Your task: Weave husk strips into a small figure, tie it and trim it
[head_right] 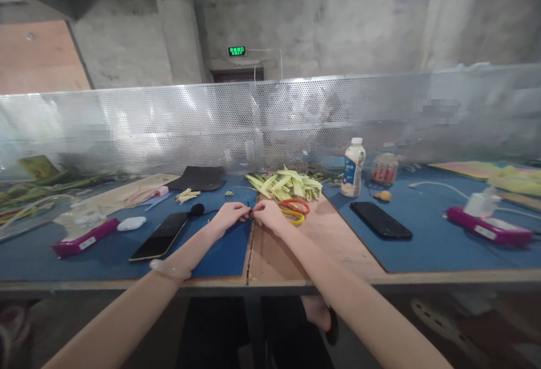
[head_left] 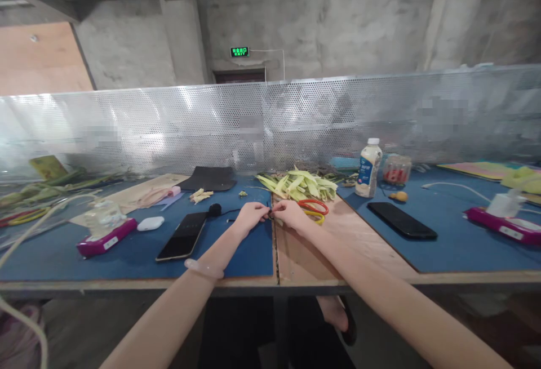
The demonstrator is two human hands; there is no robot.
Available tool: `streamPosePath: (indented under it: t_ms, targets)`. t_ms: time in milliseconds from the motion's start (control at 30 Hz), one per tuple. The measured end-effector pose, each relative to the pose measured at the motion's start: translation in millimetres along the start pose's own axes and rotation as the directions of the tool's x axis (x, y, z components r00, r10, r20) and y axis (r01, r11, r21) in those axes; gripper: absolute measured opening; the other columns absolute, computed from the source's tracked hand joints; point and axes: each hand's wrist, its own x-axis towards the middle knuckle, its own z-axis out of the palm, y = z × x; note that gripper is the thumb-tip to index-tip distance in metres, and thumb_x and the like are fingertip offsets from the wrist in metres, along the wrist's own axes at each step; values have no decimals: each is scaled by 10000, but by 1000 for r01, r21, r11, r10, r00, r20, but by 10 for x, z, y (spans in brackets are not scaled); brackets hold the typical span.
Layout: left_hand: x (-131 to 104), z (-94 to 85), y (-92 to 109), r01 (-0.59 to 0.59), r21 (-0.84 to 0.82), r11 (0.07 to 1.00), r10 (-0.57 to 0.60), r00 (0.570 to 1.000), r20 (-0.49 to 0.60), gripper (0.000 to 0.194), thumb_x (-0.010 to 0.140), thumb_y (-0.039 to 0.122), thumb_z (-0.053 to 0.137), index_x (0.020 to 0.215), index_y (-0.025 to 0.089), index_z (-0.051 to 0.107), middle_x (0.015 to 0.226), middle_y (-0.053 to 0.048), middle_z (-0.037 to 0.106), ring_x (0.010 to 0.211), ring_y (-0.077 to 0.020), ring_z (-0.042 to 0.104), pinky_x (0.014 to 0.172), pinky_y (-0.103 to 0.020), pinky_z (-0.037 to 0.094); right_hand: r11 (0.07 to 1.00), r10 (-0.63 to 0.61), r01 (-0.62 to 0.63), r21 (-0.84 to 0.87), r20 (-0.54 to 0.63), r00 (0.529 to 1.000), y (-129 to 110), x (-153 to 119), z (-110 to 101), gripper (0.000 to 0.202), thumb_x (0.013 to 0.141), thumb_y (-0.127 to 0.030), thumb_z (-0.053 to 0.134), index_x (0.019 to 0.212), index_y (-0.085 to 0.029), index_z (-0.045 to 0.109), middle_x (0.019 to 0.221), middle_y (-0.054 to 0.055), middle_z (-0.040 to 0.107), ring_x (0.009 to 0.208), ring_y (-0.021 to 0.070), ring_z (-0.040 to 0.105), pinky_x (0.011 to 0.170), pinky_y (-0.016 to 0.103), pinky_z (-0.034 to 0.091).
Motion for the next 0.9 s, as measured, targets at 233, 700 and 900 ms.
streamPosePath:
  t_ms: [233, 700, 900]
  targets:
    - [8, 2, -28, -24, -1, 1000, 24, 1000, -12, 240, 849, 315, 508, 980, 126, 579, 938, -51, 616, 781, -152, 599, 680, -335, 507, 984, -132, 135, -115, 29, 991, -8, 2, -6, 185, 840, -282, 555, 845, -103, 603, 781, 8, 603, 707, 121, 573, 669, 282, 481]
    - [-10, -1, -22, 3, -37, 999, -6, 998, -70, 244, 853, 322, 501, 979, 128, 579, 936, -52, 616, 785, -154, 600, 681, -335, 508, 926, -206, 197, -321, 7, 979, 33, 90, 44, 247, 848, -322, 538, 737, -104, 578, 707, -7, 571, 661, 110, 550, 634, 265, 464]
    - [-39, 0, 32, 12, -64, 998, -17, 997, -78, 231, 853, 311, 503, 971, 129, 583, 936, -52, 619, 793, -153, 601, 693, -340, 507, 953, -151, 147, -263, 2, 988, 21, 79, 40, 217, 851, -312, 537, 806, -106, 591, 751, 6, 587, 698, 118, 564, 655, 277, 476]
